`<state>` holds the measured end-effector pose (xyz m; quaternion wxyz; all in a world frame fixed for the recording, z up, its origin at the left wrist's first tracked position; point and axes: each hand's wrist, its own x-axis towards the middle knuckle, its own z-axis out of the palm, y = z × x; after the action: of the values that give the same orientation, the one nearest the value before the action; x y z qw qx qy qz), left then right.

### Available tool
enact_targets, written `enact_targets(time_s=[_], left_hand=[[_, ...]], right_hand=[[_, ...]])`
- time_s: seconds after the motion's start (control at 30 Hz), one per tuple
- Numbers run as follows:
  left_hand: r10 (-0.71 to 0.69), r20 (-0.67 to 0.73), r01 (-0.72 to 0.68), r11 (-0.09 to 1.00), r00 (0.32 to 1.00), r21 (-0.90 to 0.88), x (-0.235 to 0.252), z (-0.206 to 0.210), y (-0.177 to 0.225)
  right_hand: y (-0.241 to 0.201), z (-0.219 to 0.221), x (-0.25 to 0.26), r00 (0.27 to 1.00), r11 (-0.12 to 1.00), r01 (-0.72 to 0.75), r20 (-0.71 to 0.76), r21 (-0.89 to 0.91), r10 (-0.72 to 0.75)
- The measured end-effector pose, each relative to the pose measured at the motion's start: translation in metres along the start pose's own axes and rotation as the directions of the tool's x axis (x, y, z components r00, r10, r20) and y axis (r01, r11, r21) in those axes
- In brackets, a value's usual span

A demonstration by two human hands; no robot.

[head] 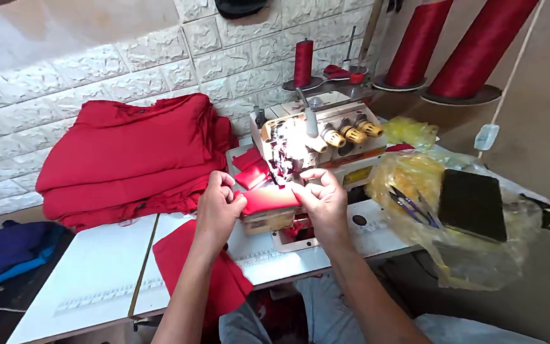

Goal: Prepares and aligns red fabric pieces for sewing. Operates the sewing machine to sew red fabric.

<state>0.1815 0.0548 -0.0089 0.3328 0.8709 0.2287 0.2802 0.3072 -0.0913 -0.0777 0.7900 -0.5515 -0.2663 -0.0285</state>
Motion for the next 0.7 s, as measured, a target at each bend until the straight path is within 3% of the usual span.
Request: enact_targets(time_s=[0.2, 0.4, 0.7], left_hand=[[0.012, -0.039, -0.013, 0.999, 0.999, -0.031, 0.008, 0.006, -0.008], [0.016, -0.050, -0.019, 0.998, 0.999, -0.067, 0.007, 0.006, -0.010], [-0.002, -0.059, 0.004, 0.999, 0.998, 0.035, 0.033, 0.009, -0.017]], right_hand=[[0.007, 0.000, 0.010, 0.997, 0.992, 0.074, -0.011, -0.098, -0.076], [0.003, -0.014, 0.002, 0.989, 0.982, 0.045, 0.148, -0.184, -0.018], [0.014, 0.005, 0.003, 0.954, 0.779, 0.248, 0.008, -0.576, -0.299]])
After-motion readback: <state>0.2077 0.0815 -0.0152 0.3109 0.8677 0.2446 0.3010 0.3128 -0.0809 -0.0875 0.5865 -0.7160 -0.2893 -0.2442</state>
